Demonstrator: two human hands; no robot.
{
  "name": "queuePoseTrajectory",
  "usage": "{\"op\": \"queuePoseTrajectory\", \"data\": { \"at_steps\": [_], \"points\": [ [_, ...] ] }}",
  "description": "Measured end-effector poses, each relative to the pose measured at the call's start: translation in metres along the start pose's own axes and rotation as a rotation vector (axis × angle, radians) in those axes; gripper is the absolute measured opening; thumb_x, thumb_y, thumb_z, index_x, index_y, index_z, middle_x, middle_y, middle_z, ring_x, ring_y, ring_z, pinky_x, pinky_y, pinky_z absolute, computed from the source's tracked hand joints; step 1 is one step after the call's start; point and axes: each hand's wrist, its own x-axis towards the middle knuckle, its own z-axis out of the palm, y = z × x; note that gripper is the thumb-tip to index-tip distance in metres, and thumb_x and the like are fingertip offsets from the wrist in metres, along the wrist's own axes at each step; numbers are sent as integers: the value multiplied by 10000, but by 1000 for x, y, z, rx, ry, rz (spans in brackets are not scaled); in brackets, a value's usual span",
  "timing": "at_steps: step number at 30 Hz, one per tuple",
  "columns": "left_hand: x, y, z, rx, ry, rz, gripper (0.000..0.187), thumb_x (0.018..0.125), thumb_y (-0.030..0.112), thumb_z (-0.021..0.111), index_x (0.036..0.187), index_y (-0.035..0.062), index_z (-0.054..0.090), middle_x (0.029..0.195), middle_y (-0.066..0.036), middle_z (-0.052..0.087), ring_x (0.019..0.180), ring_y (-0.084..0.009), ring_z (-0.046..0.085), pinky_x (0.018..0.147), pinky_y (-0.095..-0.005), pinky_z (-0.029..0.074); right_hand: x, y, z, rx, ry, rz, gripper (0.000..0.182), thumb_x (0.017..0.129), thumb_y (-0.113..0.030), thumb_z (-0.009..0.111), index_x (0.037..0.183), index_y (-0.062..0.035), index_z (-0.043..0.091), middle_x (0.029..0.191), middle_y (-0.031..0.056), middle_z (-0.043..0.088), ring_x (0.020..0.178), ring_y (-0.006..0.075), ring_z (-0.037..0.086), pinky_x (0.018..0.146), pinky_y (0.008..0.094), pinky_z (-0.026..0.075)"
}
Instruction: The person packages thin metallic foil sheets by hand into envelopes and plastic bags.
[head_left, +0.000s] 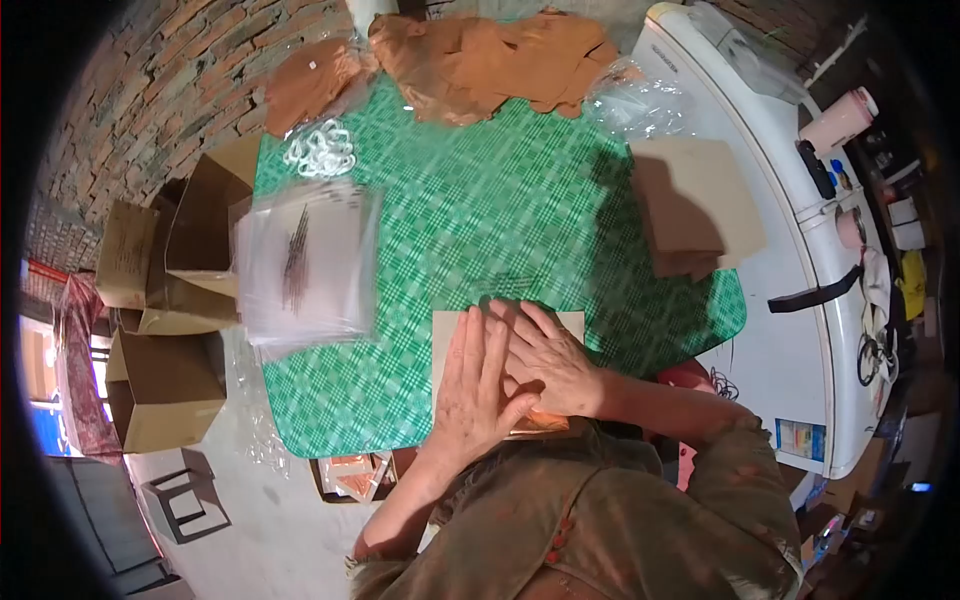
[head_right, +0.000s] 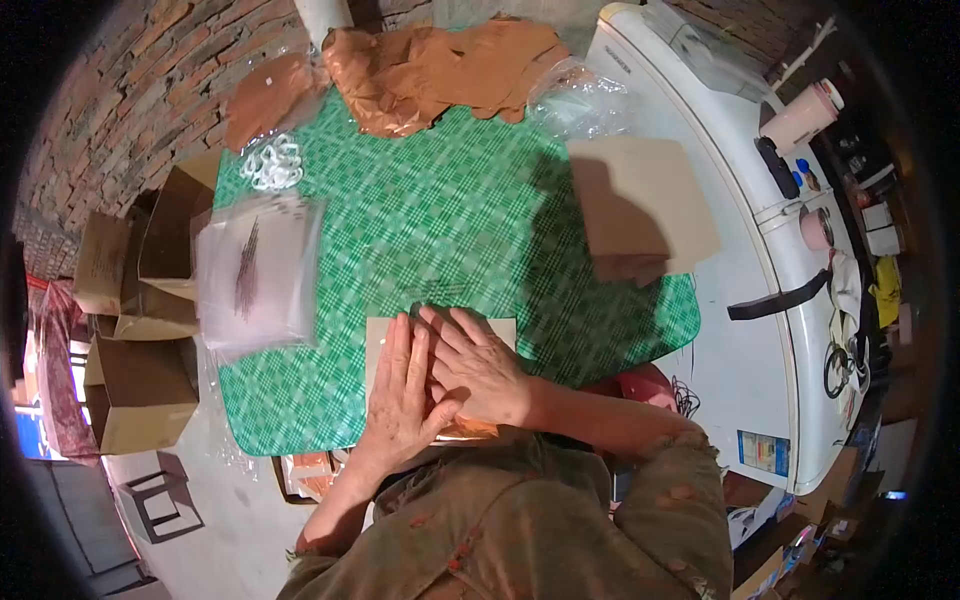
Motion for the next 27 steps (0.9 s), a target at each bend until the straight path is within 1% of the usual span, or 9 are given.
{"op": "queuePoseTrajectory", "data": {
  "at_steps": [4, 7, 8, 12, 14, 16, 18, 21, 27],
  "points": [
    [1, 7, -2, 94, -78, -29, 962, 961, 526, 732, 1695, 55, 327, 1734, -308, 255, 1606, -506, 259, 1287, -589, 283, -28, 9, -9, -41, -13, 50, 672, 987, -458, 636, 1472, 7, 607, 1559, 132, 562, 1562, 324, 379, 1330, 596, 153],
    [0, 8, 1, 181, -121, -38, 918, 985, 555, 687, 1694, 81, 348, 1748, -272, 259, 1626, -449, 255, 1307, -573, 238, -33, 24, -44, 66, -208, 42, 726, 959, -423, 692, 1535, -5, 553, 1608, 164, 529, 1582, 341, 371, 1326, 624, 117],
    [0, 8, 2, 207, -134, -42, 911, 995, 576, 663, 1696, 86, 348, 1752, -268, 255, 1623, -452, 260, 1304, -579, 240, -24, 30, -57, -55, -109, 2, 552, 896, -368, 739, 1295, 13, 716, 1481, 146, 615, 1481, 327, 467, 1297, 588, 239],
    [2, 10, 3, 233, -151, -56, 882, 1012, 596, 632, 1687, 92, 370, 1735, -281, 282, 1608, -474, 276, 1298, -584, 248, 23, 136, -92, -214, 43, 177, 204, 815, -149, 737, 972, -19, 738, 1149, 172, 712, 1165, 353, 654, 994, 496, 546],
    [3, 11, 1, 225, -154, -64, 876, 1012, 587, 637, 1684, 90, 374, 1725, -290, 295, 1604, -480, 280, 1296, -583, 253, 67, 194, -116, -484, -91, 419, 111, 816, -85, 707, 910, -36, 740, 1052, 192, 725, 1059, 383, 701, 854, 490, 593],
    [4, 13, -1, 213, -158, -69, 872, 1011, 578, 642, 1681, 86, 378, 1716, -297, 307, 1601, -482, 283, 1294, -581, 257, 77, 290, -109, -551, 20, 345, 138, 908, -79, 620, 962, 7, 714, 941, 234, 705, 982, 418, 697, 816, 519, 588],
    [4, 13, 0, 213, -155, -70, 876, 1007, 571, 650, 1681, 83, 377, 1715, -299, 308, 1600, -484, 282, 1292, -583, 262, 94, 322, -114, -486, 80, 386, 152, 899, -86, 657, 979, 18, 734, 1023, 261, 733, 1022, 441, 723, 872, 521, 601],
    [7, 12, 0, 219, -148, -69, 877, 1002, 556, 665, 1678, 78, 379, 1716, -296, 308, 1599, -486, 285, 1289, -584, 267, 104, 382, -85, -571, -100, 543, 159, 881, -101, 705, 975, 11, 766, 1108, 261, 748, 1025, 454, 735, 900, 506, 613],
    [7, 13, -1, 164, -143, -89, 851, 1001, 505, 692, 1671, 75, 390, 1723, -282, 306, 1602, -479, 285, 1288, -585, 270, 110, 418, -54, -528, -86, 409, 163, 811, -116, 852, 945, -40, 798, 1145, 167, 774, 988, 406, 756, 873, 468, 617]
  ]
}}
